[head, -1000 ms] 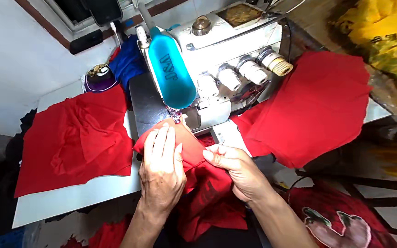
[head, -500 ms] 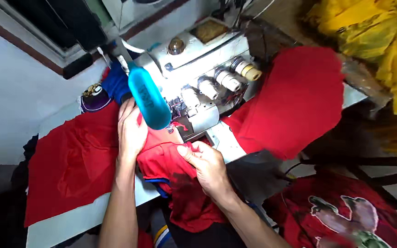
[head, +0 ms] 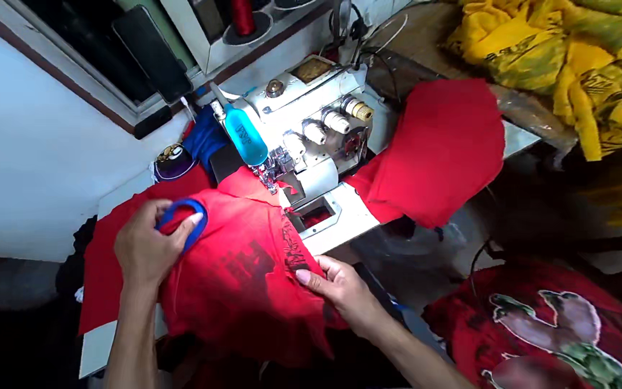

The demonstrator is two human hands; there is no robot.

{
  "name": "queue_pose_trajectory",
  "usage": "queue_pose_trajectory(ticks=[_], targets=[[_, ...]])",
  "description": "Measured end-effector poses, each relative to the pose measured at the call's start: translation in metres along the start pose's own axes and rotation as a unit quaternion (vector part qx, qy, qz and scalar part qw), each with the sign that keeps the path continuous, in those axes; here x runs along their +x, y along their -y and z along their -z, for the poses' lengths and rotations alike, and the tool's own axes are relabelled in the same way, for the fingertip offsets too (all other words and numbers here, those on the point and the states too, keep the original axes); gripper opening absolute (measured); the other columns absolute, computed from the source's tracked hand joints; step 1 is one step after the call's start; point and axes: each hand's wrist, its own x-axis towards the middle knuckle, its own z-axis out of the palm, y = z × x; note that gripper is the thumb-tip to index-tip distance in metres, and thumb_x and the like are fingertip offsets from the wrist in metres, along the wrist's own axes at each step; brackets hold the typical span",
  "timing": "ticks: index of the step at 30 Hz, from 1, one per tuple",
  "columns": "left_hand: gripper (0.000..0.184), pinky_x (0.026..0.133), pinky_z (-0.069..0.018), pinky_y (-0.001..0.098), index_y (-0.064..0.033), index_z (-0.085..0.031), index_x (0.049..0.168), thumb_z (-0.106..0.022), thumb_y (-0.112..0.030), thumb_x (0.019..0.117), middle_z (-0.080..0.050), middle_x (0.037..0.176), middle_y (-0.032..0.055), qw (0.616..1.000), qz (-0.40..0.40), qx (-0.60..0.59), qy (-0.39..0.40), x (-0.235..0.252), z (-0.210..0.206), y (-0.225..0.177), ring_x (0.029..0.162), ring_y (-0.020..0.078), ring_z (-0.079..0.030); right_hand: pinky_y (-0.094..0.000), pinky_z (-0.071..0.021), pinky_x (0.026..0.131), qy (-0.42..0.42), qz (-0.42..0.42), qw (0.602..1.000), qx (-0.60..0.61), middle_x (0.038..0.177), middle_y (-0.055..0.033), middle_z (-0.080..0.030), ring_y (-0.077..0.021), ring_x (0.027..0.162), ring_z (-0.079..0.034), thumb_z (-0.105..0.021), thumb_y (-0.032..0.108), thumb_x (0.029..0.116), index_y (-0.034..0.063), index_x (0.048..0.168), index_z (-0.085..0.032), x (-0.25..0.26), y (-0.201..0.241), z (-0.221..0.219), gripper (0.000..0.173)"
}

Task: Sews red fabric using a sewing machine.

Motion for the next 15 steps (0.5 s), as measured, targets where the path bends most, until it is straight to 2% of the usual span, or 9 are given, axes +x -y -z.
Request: queue_pose_trajectory(ticks=[1, 2, 3, 4, 6, 9, 11, 13, 15], targets=[[0.052, 0.092, -0.0473, 0.0672, 0.0025, -0.067, 0.121, -0.077, -0.037, 0.0879, -0.067, 0.115, 0.0250, 0.999, -0.005, 0.035, -0.009, 0.004, -0.002, -0.006, 0.108, 0.0451, -0.063, -0.0282, -0.0592, 0.071, -0.018, 0.004, 0.999, -0.045, 0.084, -0.0004, -0.071, -0.0098, 0.076, -0.069, -0.070, 0.036, 0.0962, 0.0080, 0.102, -0.070, -0.006, -0.010, 0.001, 0.029], [0.050, 0.101, -0.0434, 0.0668, 0.0043, -0.064, 0.126, -0.073, -0.033, 0.0923, -0.062, 0.127, 0.0285, 0.999, -0.012, 0.038, -0.023, 0.000, -0.009, -0.020, 0.121, 0.0484, -0.057, -0.0265, -0.0554, 0.065, -0.038, 0.010, 0.995, -0.088, 0.078, 0.0027, -0.068, -0.0075, 0.070, -0.065, -0.070, 0.042, 0.0955, 0.0110, 0.098, -0.070, -0.012, -0.020, 0.003, 0.032], [0.046, 0.105, -0.0451, 0.0620, 0.0050, -0.063, 0.127, -0.067, -0.029, 0.0969, -0.061, 0.131, 0.0279, 0.999, -0.012, 0.015, -0.030, -0.013, -0.022, -0.040, 0.125, 0.0449, -0.057, -0.0241, -0.0519, 0.062, -0.054, 0.018, 0.992, -0.112, 0.075, 0.0051, -0.066, -0.0051, 0.066, -0.061, -0.069, 0.045, 0.0955, 0.0129, 0.097, -0.071, -0.019, -0.028, 0.004, 0.032], [0.041, 0.100, -0.0521, 0.0533, 0.0038, -0.064, 0.125, -0.064, -0.027, 0.0986, -0.064, 0.127, 0.0239, 0.999, -0.010, -0.027, -0.026, -0.033, -0.041, -0.063, 0.120, 0.0360, -0.062, -0.0216, -0.0500, 0.059, -0.066, 0.026, 0.990, -0.119, 0.074, 0.0067, -0.065, -0.0030, 0.064, -0.059, -0.069, 0.044, 0.0957, 0.0139, 0.096, -0.073, -0.025, -0.036, 0.004, 0.030], [0.039, 0.081, -0.0606, 0.0363, 0.0003, -0.066, 0.123, -0.070, -0.025, 0.0941, -0.069, 0.116, 0.0134, 0.989, 0.033, -0.146, 0.021, -0.070, -0.085, -0.102, 0.095, 0.0170, -0.070, -0.0206, -0.0504, 0.055, -0.070, 0.025, 0.991, -0.114, 0.073, 0.0071, -0.065, -0.0023, 0.059, -0.059, -0.069, 0.040, 0.0968, 0.0134, 0.096, -0.073, -0.037, -0.042, 0.004, 0.027], [0.040, 0.056, -0.0528, 0.0242, -0.0052, -0.063, 0.123, -0.076, -0.022, 0.0894, -0.067, 0.089, 0.0010, 0.925, 0.194, -0.315, 0.081, -0.093, -0.125, -0.118, 0.060, 0.0073, -0.059, -0.0246, -0.0561, 0.049, -0.054, 0.003, 0.993, -0.104, 0.070, 0.0034, -0.067, -0.0072, 0.052, -0.063, -0.070, 0.035, 0.0972, 0.0112, 0.095, -0.071, -0.045, -0.037, 0.010, 0.024], [0.025, 0.047, -0.0425, 0.0223, -0.0027, -0.065, 0.106, -0.078, -0.015, 0.0881, -0.061, 0.068, 0.0008, 0.861, 0.253, -0.428, 0.110, -0.095, -0.126, -0.113, 0.052, 0.0075, -0.052, -0.0249, -0.0579, 0.058, -0.054, 0.021, 0.986, -0.154, 0.076, 0.0039, -0.069, -0.0056, 0.062, -0.066, -0.072, 0.038, 0.0949, 0.0114, 0.093, -0.072, -0.039, -0.034, 0.021, 0.026], [0.014, 0.057, -0.0506, 0.0236, -0.0028, -0.071, 0.090, -0.079, -0.013, 0.0849, -0.067, 0.073, 0.0024, 0.841, 0.248, -0.463, 0.131, -0.098, -0.120, -0.103, 0.064, 0.0085, -0.061, -0.0294, -0.0585, 0.082, -0.062, 0.065, 0.978, -0.190, 0.099, 0.0011, -0.073, -0.0069, 0.091, -0.069, -0.073, 0.034, 0.0916, 0.0100, 0.102, -0.072, -0.022, -0.026, 0.028, 0.026], [0.012, 0.072, -0.0581, 0.0291, -0.0034, -0.072, 0.085, -0.080, -0.012, 0.0819, -0.071, 0.084, 0.0058, 0.838, 0.226, -0.480, 0.124, -0.098, -0.115, -0.096, 0.078, 0.0133, -0.068, -0.0351, -0.0595, 0.091, -0.075, 0.088, 0.980, -0.164, 0.110, -0.0027, -0.072, -0.0120, 0.102, -0.070, -0.076, 0.030, 0.0896, 0.0071, 0.116, -0.069, 0.008, -0.009, 0.025, 0.036]])
